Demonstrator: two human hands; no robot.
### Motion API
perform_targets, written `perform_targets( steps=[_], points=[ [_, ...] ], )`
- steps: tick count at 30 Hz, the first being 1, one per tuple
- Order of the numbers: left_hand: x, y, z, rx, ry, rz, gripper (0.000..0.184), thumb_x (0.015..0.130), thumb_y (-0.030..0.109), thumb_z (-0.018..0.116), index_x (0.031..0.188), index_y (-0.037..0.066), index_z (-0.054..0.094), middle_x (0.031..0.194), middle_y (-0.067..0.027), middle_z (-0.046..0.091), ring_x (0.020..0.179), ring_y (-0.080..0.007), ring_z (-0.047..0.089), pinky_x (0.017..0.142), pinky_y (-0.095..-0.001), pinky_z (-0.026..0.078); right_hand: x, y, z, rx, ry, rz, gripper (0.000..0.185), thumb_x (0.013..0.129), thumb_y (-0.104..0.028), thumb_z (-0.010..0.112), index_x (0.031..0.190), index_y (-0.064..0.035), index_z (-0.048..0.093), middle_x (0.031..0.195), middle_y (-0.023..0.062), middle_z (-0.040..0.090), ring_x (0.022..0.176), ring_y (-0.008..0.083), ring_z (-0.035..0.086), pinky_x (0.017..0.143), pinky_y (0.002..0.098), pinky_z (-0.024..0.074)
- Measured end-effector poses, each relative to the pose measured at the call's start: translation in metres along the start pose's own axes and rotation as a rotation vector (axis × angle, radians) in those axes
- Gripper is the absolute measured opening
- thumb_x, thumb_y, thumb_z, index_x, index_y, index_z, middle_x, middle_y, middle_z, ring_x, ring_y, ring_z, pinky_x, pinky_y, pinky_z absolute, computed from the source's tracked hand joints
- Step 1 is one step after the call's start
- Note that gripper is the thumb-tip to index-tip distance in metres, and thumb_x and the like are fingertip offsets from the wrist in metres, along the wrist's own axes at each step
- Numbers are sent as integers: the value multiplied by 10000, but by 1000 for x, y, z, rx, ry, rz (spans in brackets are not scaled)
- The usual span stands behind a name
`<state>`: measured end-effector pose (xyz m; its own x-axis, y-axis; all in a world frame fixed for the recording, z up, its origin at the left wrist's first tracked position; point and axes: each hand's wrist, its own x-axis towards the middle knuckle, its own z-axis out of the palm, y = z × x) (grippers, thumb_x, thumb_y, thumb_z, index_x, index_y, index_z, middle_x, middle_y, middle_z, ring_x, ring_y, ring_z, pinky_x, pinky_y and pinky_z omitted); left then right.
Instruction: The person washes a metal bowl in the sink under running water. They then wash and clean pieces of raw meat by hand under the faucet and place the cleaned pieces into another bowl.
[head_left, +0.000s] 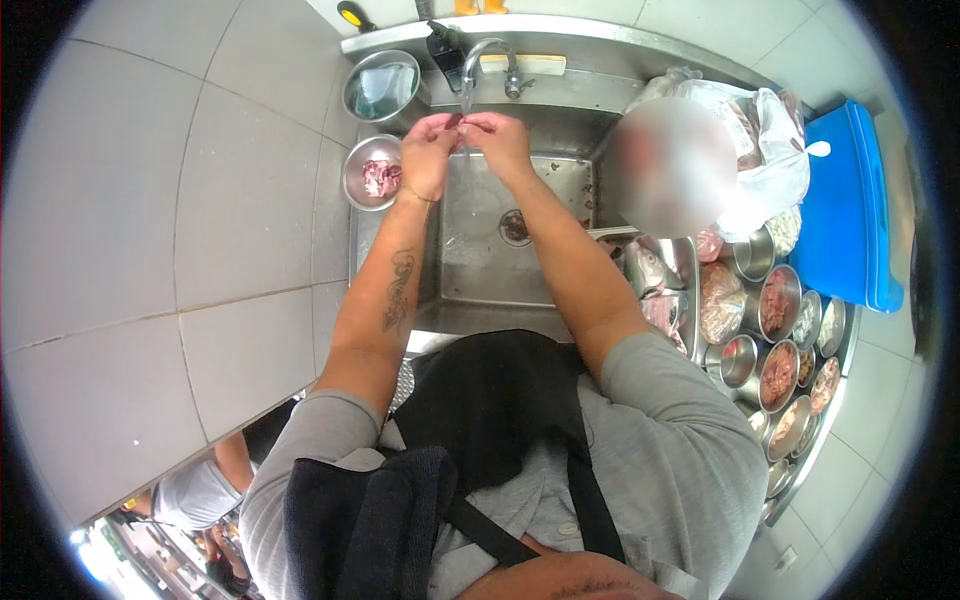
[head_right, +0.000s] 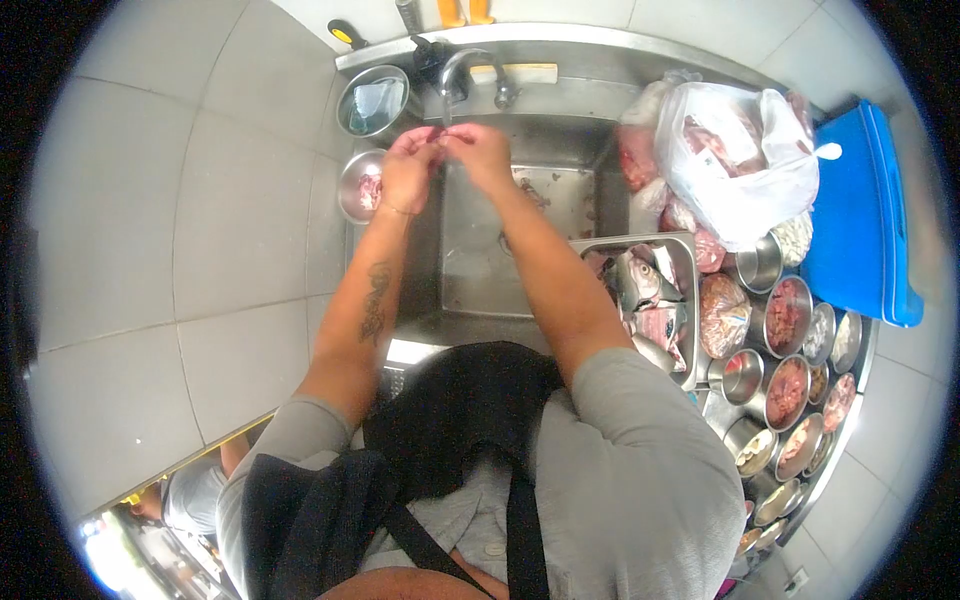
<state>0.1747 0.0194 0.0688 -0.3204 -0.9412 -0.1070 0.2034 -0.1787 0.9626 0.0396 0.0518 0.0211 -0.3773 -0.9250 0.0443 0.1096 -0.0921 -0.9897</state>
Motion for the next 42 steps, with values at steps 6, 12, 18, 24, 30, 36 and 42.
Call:
perform_targets(
  steps=[6, 12, 18, 24, 30, 36, 42],
  points=[
    [7, 20, 1, 88, 38, -114, 269, 929, 49, 684, 1167, -37, 595, 1037, -88, 687, 888, -155, 667, 780, -270, 544, -5, -59, 0, -407, -83, -98, 213, 887, -155, 717, 1023, 4, 754, 912, 76, 764, 774, 127, 694, 694, 260, 532],
    [16, 19, -4, 71, -1, -47, 210, 909, 36, 692, 1098, -33, 631, 949, -74, 704, 813, -148, 667, 746, -256, 532, 15, -15, -4, 305, -107, 193, 166, 890, -59, 725, 1022, 41, 741, 928, 100, 750, 837, 150, 702, 735, 263, 565],
    [15, 6, -2, 323, 24, 54, 180, 910, 28, 679, 1077, -30, 649, 927, -67, 714, 792, -126, 660, 732, -234, 520, 13, -10, -5, 96, -56, 114, 160, 851, -76, 726, 966, 32, 750, 894, 89, 750, 722, 143, 695, 666, 267, 553],
    [6, 3, 3, -84, 14, -184, 181, 890, -53, 646, 1070, -44, 639, 964, -115, 710, 833, -179, 688, 760, -271, 557, 6, -5, -5, 177, 36, 201, 184, 888, -15, 690, 1047, 76, 709, 964, 133, 733, 798, 171, 708, 737, 276, 604],
    [16, -18, -10, -392, -13, -209, 196, 895, -57, 636, 1090, -46, 622, 989, -114, 701, 845, -179, 677, 793, -268, 551, 3, 14, -30, 222, 97, 235, 198, 909, -27, 683, 1075, 78, 701, 985, 138, 725, 852, 176, 711, 781, 277, 604],
    [18, -9, -9, -181, -88, -141, 200, 918, -35, 616, 1118, -26, 602, 1004, -94, 678, 849, -160, 637, 789, -282, 534, 1, 9, -19, 251, -87, 246, 268, 900, -148, 714, 1110, 18, 725, 929, 65, 732, 800, 114, 660, 741, 266, 545],
    [10, 11, -2, 185, -61, -4, 223, 919, 15, 646, 1139, -10, 617, 943, -56, 675, 774, -110, 602, 680, -246, 481, 3, -1, -13, 35, -212, 184, 182, 923, -114, 690, 1036, 25, 721, 903, 53, 714, 778, 107, 647, 689, 265, 529]
  ],
)
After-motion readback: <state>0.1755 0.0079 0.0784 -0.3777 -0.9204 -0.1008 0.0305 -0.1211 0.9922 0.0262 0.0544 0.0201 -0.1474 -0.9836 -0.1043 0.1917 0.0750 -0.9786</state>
